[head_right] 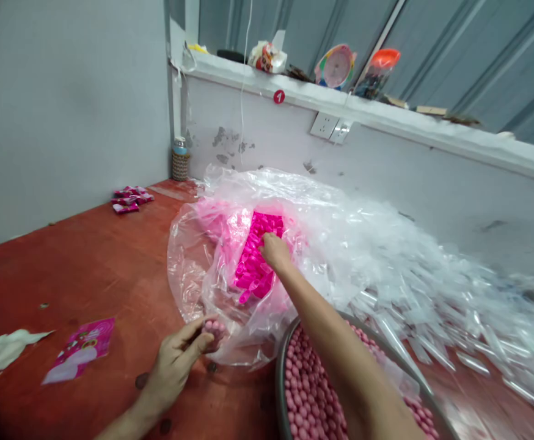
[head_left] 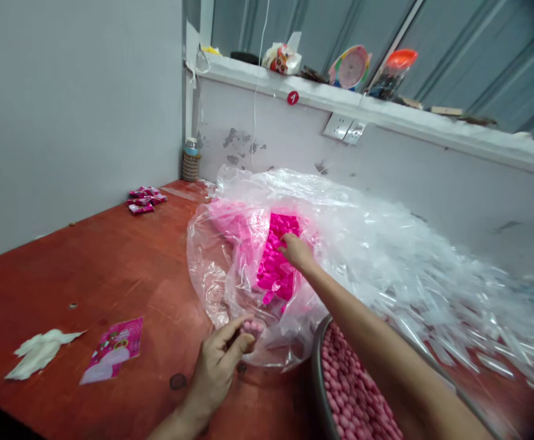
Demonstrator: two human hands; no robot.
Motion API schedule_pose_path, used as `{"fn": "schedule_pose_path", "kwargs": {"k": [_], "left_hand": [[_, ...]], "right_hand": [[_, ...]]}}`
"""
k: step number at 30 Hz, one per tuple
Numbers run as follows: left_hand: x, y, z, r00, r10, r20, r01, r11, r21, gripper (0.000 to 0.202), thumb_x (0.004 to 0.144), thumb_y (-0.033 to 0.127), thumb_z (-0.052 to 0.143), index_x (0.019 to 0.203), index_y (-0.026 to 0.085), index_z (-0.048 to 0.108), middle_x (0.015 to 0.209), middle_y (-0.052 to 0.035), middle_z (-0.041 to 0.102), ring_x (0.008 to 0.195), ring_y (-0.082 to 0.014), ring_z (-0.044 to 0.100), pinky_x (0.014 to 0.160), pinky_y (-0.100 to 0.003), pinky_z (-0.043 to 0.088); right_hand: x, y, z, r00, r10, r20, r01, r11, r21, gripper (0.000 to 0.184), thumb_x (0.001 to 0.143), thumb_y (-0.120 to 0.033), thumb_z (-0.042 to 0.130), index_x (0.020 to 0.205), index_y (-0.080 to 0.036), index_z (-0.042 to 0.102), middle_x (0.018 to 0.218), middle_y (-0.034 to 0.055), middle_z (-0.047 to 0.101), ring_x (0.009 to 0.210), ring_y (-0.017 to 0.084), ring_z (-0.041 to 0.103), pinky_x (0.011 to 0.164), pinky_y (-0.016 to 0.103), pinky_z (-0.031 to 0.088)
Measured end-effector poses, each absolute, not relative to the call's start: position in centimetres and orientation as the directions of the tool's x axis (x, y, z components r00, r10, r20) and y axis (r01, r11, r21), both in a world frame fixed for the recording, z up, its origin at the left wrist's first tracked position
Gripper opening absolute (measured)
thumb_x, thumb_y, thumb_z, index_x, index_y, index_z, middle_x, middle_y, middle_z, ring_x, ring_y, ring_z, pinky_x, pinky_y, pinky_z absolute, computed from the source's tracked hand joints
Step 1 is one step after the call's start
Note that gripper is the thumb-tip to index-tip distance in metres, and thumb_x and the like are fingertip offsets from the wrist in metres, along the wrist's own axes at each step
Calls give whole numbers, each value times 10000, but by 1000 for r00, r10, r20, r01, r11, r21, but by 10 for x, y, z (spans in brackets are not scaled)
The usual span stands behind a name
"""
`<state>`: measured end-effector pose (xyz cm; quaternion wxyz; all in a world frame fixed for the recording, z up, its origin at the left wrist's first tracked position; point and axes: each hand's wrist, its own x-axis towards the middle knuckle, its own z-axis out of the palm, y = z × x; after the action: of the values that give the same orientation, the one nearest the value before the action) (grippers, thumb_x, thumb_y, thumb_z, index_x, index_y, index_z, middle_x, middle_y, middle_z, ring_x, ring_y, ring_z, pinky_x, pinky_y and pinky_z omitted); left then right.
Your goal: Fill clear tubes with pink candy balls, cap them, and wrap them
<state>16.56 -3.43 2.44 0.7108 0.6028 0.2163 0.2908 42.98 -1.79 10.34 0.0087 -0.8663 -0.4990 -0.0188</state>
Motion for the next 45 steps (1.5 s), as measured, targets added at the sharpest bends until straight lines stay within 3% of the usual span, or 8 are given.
{"fn": "schedule_pose_path", "kwargs": {"k": [3,5,8,18,26,35,40,45], "left_hand": [[171,-36,32,767,639,63,-165,100,981,340,758,335,563,1056,179,610,887,-39,678,777,-172,627,714,-281,520],[176,-41,35,790,607,88,-178,89,980,322,761,323,561,1039,172,621,898,-45,676,799,-174,621,724,-279,515],[182,-54,39,819,559,130,-163,10,987,309,770,310,552,1036,168,624,907,-53,676,815,-178,618,747,-280,501],[187,-88,57,870,328,369,-265,-322,909,216,804,249,518,968,199,649,876,-29,680,781,-162,611,725,-245,465],[185,-102,62,875,203,439,-338,-393,855,192,816,204,503,955,158,626,799,-41,664,702,-139,597,645,-220,447],[189,-97,80,823,-119,555,-465,-701,540,226,828,160,429,677,124,593,587,-36,572,557,-125,519,563,-229,381],[191,-91,86,859,-178,481,-480,-611,630,211,831,194,447,708,147,612,634,-26,608,577,-117,544,573,-212,376],[192,-94,83,939,-72,336,-332,-438,835,242,814,261,494,665,133,635,586,-16,595,550,-118,528,537,-206,371]], "right_hand": [[403,-57,119,445,887,120,888,-420,-187,262,853,-320,412,1055,-175,494,973,70,594,853,178,556,698,270,431],[377,-93,126,309,935,175,846,-187,-499,256,825,-366,470,976,-167,524,816,29,608,708,145,560,622,243,435],[337,-148,131,224,957,186,787,-64,-613,196,794,-331,540,916,-179,566,770,10,611,683,129,555,617,224,426],[297,-226,122,318,886,338,854,-112,-508,176,813,-251,531,978,-201,568,833,35,627,745,143,565,656,238,416],[280,-249,129,354,899,259,857,-200,-476,53,818,-223,517,808,-174,531,705,13,546,644,126,492,568,226,349],[279,-259,128,298,926,233,905,-197,-377,82,812,-160,498,735,-166,471,655,-4,495,570,107,435,515,221,293],[285,-258,132,295,944,148,896,-219,-387,107,780,-258,568,764,-165,518,677,7,569,598,120,516,540,226,381],[286,-251,154,84,982,170,983,-53,-177,559,780,-209,539,1289,-168,312,1289,118,425,1183,217,388,914,359,380]]}}
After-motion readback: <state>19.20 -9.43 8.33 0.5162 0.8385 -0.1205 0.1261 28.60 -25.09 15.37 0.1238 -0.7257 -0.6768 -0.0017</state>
